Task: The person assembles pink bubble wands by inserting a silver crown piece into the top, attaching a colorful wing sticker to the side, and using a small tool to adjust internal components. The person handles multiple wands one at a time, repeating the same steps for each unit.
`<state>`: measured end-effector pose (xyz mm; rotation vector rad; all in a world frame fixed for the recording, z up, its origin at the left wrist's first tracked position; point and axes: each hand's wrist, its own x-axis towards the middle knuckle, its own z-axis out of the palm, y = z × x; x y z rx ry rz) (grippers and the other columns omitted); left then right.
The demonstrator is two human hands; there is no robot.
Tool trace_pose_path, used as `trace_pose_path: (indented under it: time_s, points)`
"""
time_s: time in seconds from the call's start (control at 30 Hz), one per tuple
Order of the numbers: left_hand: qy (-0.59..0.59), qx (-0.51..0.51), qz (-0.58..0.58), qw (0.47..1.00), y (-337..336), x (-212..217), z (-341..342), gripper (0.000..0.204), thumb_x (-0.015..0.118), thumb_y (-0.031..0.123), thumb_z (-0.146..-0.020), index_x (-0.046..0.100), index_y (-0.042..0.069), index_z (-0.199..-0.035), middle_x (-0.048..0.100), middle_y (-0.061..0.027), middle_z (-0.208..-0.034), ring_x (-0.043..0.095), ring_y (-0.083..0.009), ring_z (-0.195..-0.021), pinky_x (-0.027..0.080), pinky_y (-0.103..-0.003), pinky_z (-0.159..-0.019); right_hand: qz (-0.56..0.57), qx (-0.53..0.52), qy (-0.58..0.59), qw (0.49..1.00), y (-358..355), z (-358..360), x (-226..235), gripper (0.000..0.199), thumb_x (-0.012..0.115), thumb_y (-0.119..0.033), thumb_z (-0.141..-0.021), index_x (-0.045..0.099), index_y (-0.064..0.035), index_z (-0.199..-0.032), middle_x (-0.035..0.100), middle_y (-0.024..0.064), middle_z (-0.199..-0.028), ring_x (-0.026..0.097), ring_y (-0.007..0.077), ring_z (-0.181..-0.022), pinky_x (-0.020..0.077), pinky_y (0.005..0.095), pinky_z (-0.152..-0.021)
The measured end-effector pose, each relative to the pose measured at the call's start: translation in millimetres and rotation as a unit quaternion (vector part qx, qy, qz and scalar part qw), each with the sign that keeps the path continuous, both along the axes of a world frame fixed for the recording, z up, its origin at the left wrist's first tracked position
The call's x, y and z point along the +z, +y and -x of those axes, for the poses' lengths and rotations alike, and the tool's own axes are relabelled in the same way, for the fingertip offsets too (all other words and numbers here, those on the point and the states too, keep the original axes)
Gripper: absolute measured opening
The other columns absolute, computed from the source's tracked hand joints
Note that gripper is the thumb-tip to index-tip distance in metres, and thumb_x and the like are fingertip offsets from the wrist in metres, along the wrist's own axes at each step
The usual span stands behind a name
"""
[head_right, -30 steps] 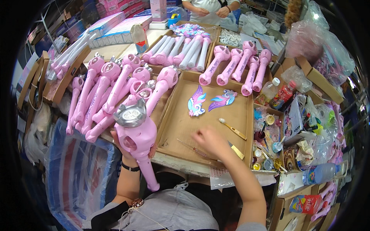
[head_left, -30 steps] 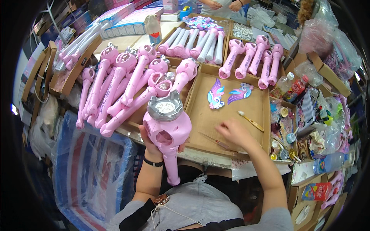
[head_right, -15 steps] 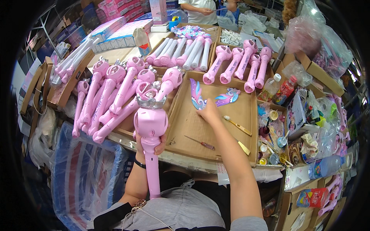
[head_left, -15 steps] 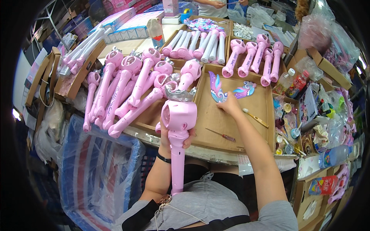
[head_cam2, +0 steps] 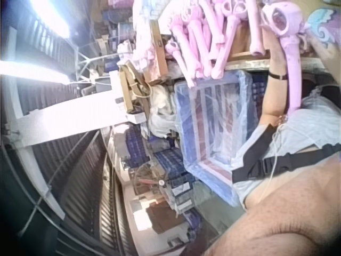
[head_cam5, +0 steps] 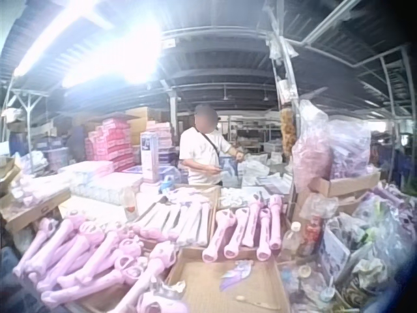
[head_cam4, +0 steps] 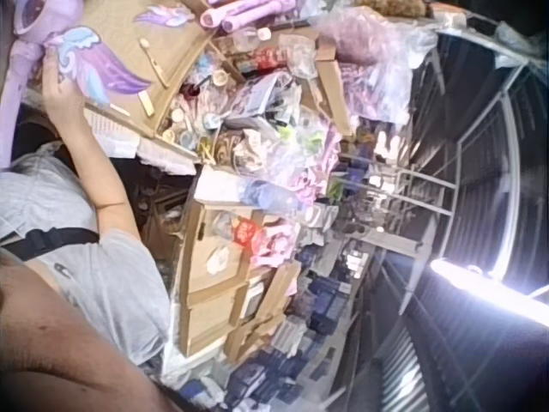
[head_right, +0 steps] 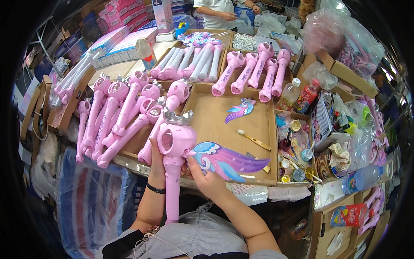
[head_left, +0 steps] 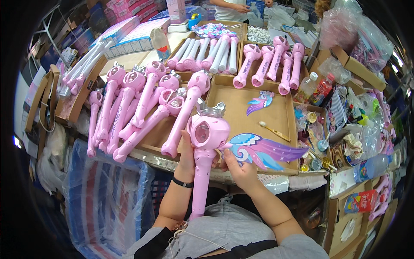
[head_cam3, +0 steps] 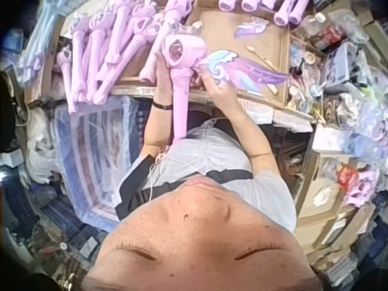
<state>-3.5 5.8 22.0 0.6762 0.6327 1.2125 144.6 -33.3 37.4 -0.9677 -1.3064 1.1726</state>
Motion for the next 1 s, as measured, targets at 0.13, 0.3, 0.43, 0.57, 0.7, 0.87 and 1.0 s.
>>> trace_pose_path:
  time_s: [0.13,0.3,0.43,0.57,0.7,0.87,1.0]
  points:
    - [0.072,-0.056,-0.005,0.996,-9,3,1,0.081,0.030,0.075,-0.081,0.050,0.002,-0.111,0.062,-0.0106,-0.075,0.059,-0.0169,-0.052,0.049,-0.026,-0.045,0.011,-0.064,-0.007,0.998,-3,-4,1,0.019,0.054,-0.019,-0.092,0.057,-0.0022,-0.083,0.056,0.0027,-0.064,0.055,0.0085,-0.053,0.0424,0.0209,-0.044]
    - [0.084,-0.051,-0.002,0.995,-15,-2,-2,0.074,0.032,0.070,-0.085,0.052,0.003,-0.108,0.061,-0.0093,-0.075,0.059,-0.0169,-0.054,0.049,-0.028,-0.047,0.096,-0.007,-0.003,0.995,-13,-15,4,0.026,0.048,-0.022,-0.095,0.056,-0.0017,-0.081,0.054,0.0020,-0.059,0.051,0.0081,-0.047,0.0398,0.0240,-0.043]
    - [0.090,-0.063,0.004,0.994,-19,-11,-10,0.072,0.033,0.069,-0.086,0.052,0.004,-0.108,0.061,-0.0089,-0.074,0.058,-0.0164,-0.053,0.048,-0.028,-0.046,0.112,-0.032,0.038,0.992,-14,-18,4,0.019,0.051,-0.018,-0.093,0.054,-0.0019,-0.085,0.055,0.0036,-0.065,0.055,0.0095,-0.052,0.0410,0.0210,-0.041]
    - [0.065,-0.078,0.002,0.995,-19,-14,-12,0.070,0.033,0.067,-0.087,0.052,0.003,-0.109,0.061,-0.0086,-0.075,0.058,-0.0162,-0.053,0.048,-0.027,-0.046,0.119,-0.027,0.053,0.991,-11,-19,-1,0.017,0.052,-0.017,-0.093,0.054,-0.0017,-0.085,0.056,0.0042,-0.065,0.055,0.0101,-0.052,0.0413,0.0213,-0.041]
    - [0.046,-0.049,0.022,0.998,-22,-13,-13,0.070,0.032,0.067,-0.087,0.052,0.003,-0.109,0.062,-0.0094,-0.077,0.058,-0.0169,-0.054,0.049,-0.027,-0.047,0.081,-0.014,0.115,0.990,-11,-12,-15,0.015,0.053,-0.016,-0.092,0.054,-0.0021,-0.085,0.056,0.0041,-0.067,0.054,0.0097,-0.052,0.0416,0.0215,-0.043]
    - [0.042,-0.070,0.028,0.996,-26,-12,-14,0.071,0.034,0.067,-0.086,0.050,0.003,-0.112,0.062,-0.0108,-0.077,0.060,-0.0175,-0.057,0.050,-0.028,-0.048,-0.107,-0.103,0.096,0.984,-11,-2,-25,0.018,0.053,-0.017,-0.092,0.054,-0.0030,-0.080,0.055,0.0013,-0.065,0.054,0.0097,-0.055,0.0431,0.0234,-0.048]
    - [0.072,-0.063,-0.035,0.995,-17,-8,-9,0.070,0.035,0.066,-0.087,0.051,0.002,-0.112,0.061,-0.0096,-0.074,0.059,-0.0168,-0.056,0.050,-0.028,-0.048,0.132,-0.018,0.067,0.989,-12,-27,-15,0.022,0.051,-0.019,-0.094,0.055,-0.0029,-0.079,0.055,0.0024,-0.066,0.050,0.0105,-0.052,0.0402,0.0217,-0.049]
